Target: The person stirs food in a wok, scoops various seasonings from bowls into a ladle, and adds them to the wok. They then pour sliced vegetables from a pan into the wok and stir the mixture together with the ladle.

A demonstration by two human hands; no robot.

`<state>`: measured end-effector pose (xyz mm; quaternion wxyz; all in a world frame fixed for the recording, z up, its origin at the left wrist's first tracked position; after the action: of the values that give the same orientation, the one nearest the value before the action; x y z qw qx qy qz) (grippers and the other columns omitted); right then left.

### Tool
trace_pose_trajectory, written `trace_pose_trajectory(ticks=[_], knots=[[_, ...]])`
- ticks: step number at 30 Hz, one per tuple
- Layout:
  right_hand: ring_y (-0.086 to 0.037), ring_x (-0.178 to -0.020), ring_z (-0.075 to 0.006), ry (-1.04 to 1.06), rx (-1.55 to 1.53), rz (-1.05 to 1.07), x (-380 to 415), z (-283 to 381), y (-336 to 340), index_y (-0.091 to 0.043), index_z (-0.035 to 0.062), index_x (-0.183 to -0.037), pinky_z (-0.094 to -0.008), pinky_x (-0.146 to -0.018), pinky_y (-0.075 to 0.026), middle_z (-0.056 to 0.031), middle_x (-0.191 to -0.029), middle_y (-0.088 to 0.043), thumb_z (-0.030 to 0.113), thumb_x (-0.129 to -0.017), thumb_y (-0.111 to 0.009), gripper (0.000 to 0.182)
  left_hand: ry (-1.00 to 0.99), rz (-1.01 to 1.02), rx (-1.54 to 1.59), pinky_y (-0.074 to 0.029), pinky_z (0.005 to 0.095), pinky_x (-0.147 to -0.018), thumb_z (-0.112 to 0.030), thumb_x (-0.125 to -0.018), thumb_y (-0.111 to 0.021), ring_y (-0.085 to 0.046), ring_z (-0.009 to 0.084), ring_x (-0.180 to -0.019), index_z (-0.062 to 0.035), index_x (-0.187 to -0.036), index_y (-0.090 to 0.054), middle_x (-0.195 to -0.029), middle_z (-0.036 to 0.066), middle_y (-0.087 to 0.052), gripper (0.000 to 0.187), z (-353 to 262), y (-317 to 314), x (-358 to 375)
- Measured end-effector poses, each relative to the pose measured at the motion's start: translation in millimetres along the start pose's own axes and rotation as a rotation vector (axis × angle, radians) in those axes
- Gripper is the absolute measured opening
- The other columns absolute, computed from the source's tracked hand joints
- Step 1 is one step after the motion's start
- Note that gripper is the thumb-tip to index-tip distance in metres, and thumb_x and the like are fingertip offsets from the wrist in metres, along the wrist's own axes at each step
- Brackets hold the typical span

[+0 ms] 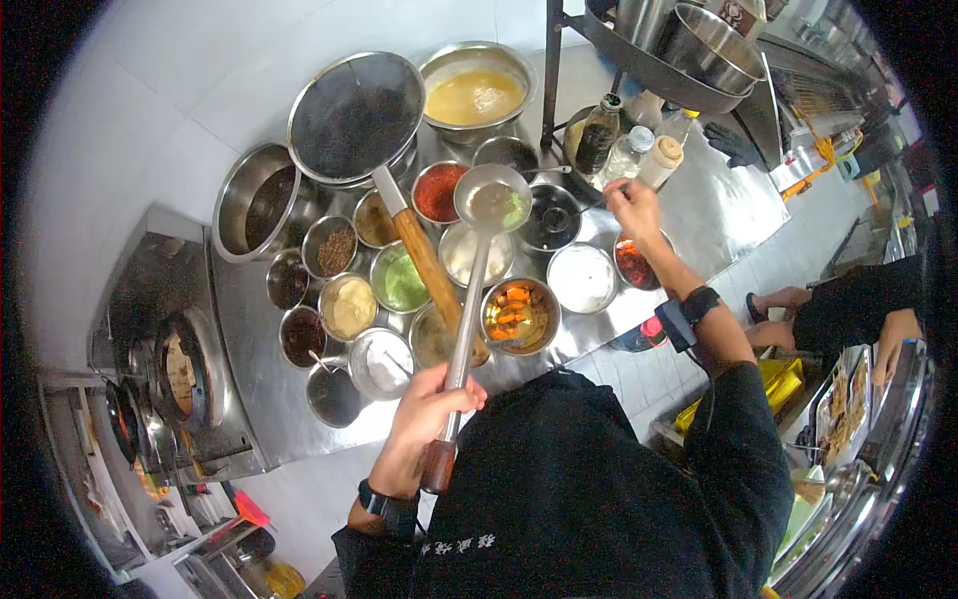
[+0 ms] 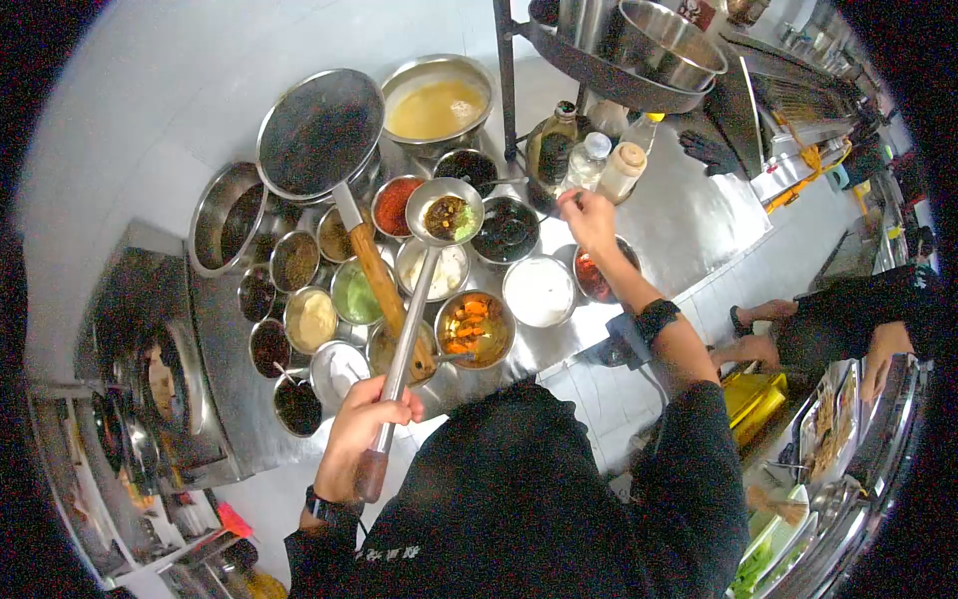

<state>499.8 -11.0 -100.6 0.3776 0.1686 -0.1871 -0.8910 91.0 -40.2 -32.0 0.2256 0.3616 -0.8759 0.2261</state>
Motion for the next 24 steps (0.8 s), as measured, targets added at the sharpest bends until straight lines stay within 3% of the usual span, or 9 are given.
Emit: trace_pose_trajectory(ticks=[6,10,11,15,18,19,22,23,24], knots=[[-0.055,-0.048,-0.0089,-0.073,-0.120,0.137,15.1,-18.4,-18.0,-0.061,0.0032,-0.093,-0.0240,-0.045,-0.044,-0.0068,-0.061,-0.062,0.015,-0.078,-0.062,0.019,-0.027,-0.087,-0.003,-0.045,0.0290,-0.066,-0.005,-0.062,-0.057,-0.059,0.0204,-0.070,-0.0006,-0.074,-0.055,-0.074,0.012,-0.060,0.013,-17.9,0.1,8.7],[-0.060,-0.053,-0.0191,0.156,0.102,-0.066,5.8,36.7,-4.1,-0.057,0.0010,-0.099,-0.0306,-0.051,-0.048,-0.0114,-0.062,-0.062,0.017,-0.078,-0.065,0.028,-0.024,-0.149,-0.052,-0.044,0.0296,-0.070,-0.008,-0.062,-0.057,-0.058,0.0200,-0.072,-0.0007,-0.074,-0.055,-0.075,0.011,-0.060,0.014,-32.0,2.6,17.4],[-0.063,-0.062,-0.0274,0.148,0.018,-0.018,-0.8,42.5,-11.9,-0.056,-0.0016,-0.099,-0.0362,-0.057,-0.050,-0.0135,-0.067,-0.063,0.018,-0.077,-0.064,0.030,-0.033,-0.155,-0.063,-0.043,0.0287,-0.071,-0.010,-0.061,-0.057,-0.057,0.0195,-0.072,-0.0010,-0.074,-0.055,-0.076,0.011,-0.060,0.016,-33.6,3.6,18.5],[-0.061,-0.077,-0.0386,0.021,0.526,0.041,-38.2,20.7,-62.3,-0.059,-0.0015,-0.091,-0.0435,-0.069,-0.049,-0.0208,-0.081,-0.064,0.021,-0.071,-0.068,0.031,-0.042,-0.147,-0.090,-0.044,0.0283,-0.072,-0.008,-0.064,-0.058,-0.057,0.0173,-0.074,-0.0028,-0.074,-0.054,-0.077,0.009,-0.060,0.012,-39.5,9.0,18.6],[-0.060,-0.078,-0.0409,-0.093,0.451,0.111,-61.1,-7.5,-90.4,-0.060,-0.0041,-0.089,-0.0441,-0.070,-0.049,-0.0240,-0.081,-0.062,0.021,-0.068,-0.070,0.035,-0.048,-0.183,-0.098,-0.043,0.0285,-0.071,-0.010,-0.064,-0.059,-0.056,0.0173,-0.074,-0.0029,-0.074,-0.055,-0.076,0.009,-0.060,0.013,-46.5,6.4,22.2],[-0.063,-0.071,-0.0361,0.015,0.326,-0.018,-60.3,0.8,-91.4,-0.063,-0.0018,-0.087,-0.0403,-0.062,-0.051,-0.0178,-0.080,-0.064,0.015,-0.073,-0.061,0.022,-0.041,-0.206,-0.109,-0.043,0.0288,-0.071,-0.013,-0.064,-0.059,-0.056,0.0174,-0.073,-0.0028,-0.074,-0.055,-0.075,0.009,-0.060,0.014,-51.7,2.8,24.7],[-0.063,-0.063,-0.0208,-0.329,-0.451,0.117,-64.9,-10.8,-120.8,-0.064,-0.0005,-0.087,-0.0306,-0.051,-0.049,-0.0103,-0.075,-0.064,0.015,-0.077,-0.061,0.019,-0.018,-0.215,-0.115,-0.043,0.0287,-0.071,-0.013,-0.064,-0.059,-0.056,0.0175,-0.073,-0.0021,-0.074,-0.056,-0.076,0.009,-0.060,0.015,-53.3,5.3,22.1],[-0.057,-0.055,-0.0109,-0.278,-0.448,0.148,-65.7,-7.2,-127.6,-0.064,-0.0002,-0.085,-0.0243,-0.046,-0.045,-0.0047,-0.067,-0.061,0.013,-0.080,-0.059,0.015,-0.012,-0.226,-0.117,-0.043,0.0284,-0.071,-0.012,-0.065,-0.060,-0.056,0.0175,-0.073,-0.0015,-0.075,-0.056,-0.076,0.010,-0.060,0.015,-53.5,6.7,21.4],[-0.057,-0.054,-0.0117,-0.277,-0.469,0.133,-65.0,-8.5,-133.2,-0.064,-0.0002,-0.085,-0.0249,-0.046,-0.045,-0.0050,-0.066,-0.061,0.012,-0.080,-0.058,0.014,-0.010,-0.237,-0.101,-0.043,0.0281,-0.070,-0.012,-0.065,-0.060,-0.056,0.0175,-0.072,-0.0014,-0.075,-0.056,-0.077,0.010,-0.061,0.015,-54.1,7.2,19.6]])
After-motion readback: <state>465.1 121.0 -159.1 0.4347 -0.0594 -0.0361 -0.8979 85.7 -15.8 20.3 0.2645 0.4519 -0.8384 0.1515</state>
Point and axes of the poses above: each hand's wrist, its own x-axis away from the middle knuckle, its own y-axis out of the back of the hand, z = x × y, the point moved 6 cm from there along -x, towards the middle knuckle
